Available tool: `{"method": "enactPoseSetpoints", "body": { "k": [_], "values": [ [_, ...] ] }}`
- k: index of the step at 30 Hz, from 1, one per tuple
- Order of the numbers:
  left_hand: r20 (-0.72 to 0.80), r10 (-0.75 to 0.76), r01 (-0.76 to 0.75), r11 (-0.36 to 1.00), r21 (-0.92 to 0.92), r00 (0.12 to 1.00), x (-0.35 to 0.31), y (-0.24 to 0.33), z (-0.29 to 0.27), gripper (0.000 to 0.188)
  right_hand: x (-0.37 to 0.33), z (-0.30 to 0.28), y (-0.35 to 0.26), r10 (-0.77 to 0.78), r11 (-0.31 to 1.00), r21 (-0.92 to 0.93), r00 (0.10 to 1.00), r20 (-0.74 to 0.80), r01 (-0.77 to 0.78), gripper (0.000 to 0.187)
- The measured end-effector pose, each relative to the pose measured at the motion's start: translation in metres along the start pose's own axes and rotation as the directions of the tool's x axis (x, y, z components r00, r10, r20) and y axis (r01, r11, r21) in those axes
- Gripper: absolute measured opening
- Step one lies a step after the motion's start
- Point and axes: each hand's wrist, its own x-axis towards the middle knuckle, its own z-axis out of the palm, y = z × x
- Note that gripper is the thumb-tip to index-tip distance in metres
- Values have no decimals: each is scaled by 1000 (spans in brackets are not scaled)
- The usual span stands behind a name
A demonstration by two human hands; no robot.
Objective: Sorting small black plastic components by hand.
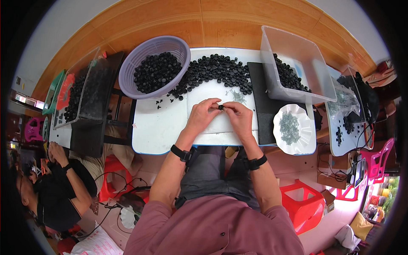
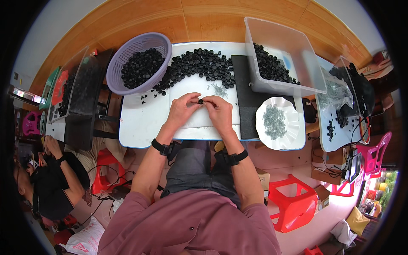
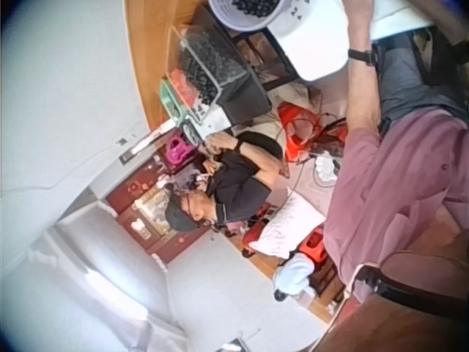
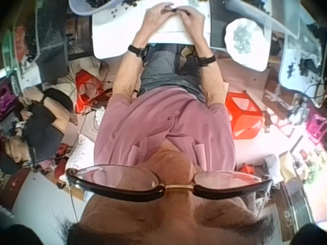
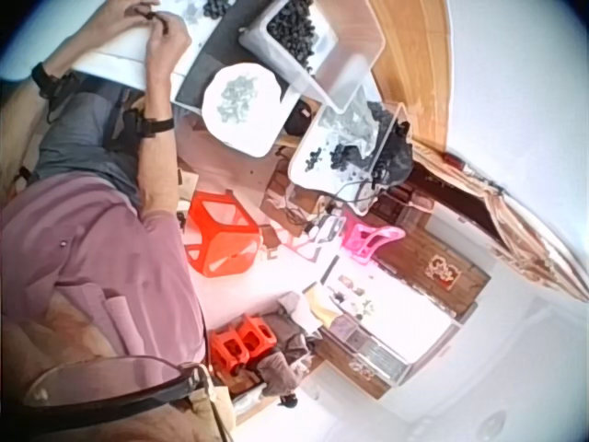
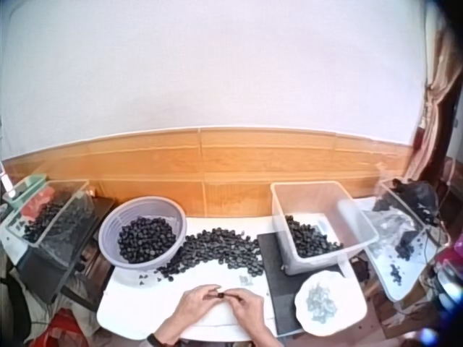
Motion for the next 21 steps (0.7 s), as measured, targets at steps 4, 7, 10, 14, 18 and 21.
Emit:
{"method": "enactPoseSetpoints", "body": {
  "k": [4,7,10,14,18,21],
  "values": [
    [55,-23,24,1000,-19,998,1,-4,-2,30,1,-1,5,135,987,91,991,16,-135,12],
    [57,1,-1,1000,-7,998,2,-2,-3,28,1,-1,7,163,978,125,986,20,-165,12],
    [82,-39,47,994,-98,996,1,-2,-2,28,0,-1,7,171,976,139,985,-3,-169,13],
    [81,-55,65,990,-122,995,3,1,-2,26,-2,-1,7,167,977,146,984,-64,-156,13],
    [93,-91,102,988,-114,992,3,5,-4,25,-4,-2,6,95,987,141,990,-103,-80,14],
    [83,-88,98,987,-125,993,3,5,-4,24,-3,-2,0,43,994,104,996,-84,-35,14]
  ]
}}
